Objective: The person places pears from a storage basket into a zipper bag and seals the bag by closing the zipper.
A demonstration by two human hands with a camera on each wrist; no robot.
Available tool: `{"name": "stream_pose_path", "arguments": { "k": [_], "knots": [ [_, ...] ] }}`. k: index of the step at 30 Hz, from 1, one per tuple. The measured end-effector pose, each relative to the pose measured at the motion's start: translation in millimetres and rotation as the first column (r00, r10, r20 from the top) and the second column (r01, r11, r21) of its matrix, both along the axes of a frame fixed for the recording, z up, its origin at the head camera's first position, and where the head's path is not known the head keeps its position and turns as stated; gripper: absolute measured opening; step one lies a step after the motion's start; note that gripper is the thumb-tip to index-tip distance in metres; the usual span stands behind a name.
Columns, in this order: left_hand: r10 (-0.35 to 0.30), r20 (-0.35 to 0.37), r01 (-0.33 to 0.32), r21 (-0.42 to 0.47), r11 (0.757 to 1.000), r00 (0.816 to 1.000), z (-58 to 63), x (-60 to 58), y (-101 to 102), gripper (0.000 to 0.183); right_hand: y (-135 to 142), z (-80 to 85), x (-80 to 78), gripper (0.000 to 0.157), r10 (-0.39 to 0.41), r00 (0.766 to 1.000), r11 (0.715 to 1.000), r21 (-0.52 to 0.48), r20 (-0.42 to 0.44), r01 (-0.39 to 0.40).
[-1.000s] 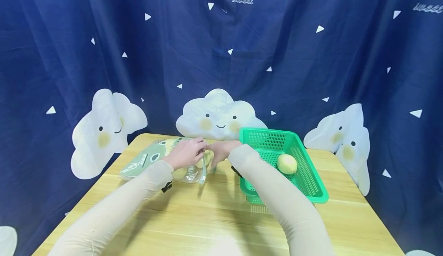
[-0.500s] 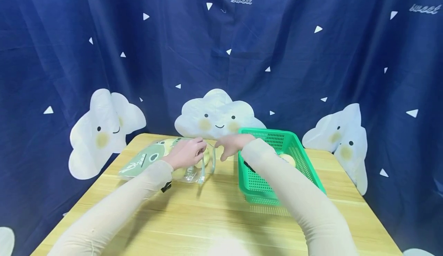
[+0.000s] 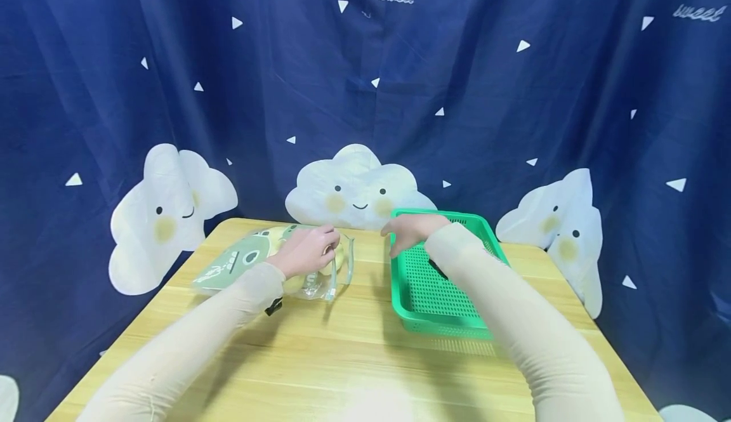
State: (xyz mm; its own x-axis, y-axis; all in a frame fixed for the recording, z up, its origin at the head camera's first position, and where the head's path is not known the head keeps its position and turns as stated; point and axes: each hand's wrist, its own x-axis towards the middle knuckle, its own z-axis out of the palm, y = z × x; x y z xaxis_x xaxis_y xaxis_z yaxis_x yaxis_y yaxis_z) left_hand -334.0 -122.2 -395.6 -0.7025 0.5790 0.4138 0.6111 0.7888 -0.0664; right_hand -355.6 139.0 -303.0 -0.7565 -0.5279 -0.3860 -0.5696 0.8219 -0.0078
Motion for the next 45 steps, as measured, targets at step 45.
{"name": "stream_pose_path", "arguments": {
  "k": [45],
  "knots": [
    [0.002, -0.016, -0.002, -0.005, 1.000, 1.000, -5.3, 1.9, -0.7, 0.011, 124.9, -48.8, -20.1, 0.063, -0.298, 0.951, 0.952, -0.043, 0.083, 0.302]
  ]
}}
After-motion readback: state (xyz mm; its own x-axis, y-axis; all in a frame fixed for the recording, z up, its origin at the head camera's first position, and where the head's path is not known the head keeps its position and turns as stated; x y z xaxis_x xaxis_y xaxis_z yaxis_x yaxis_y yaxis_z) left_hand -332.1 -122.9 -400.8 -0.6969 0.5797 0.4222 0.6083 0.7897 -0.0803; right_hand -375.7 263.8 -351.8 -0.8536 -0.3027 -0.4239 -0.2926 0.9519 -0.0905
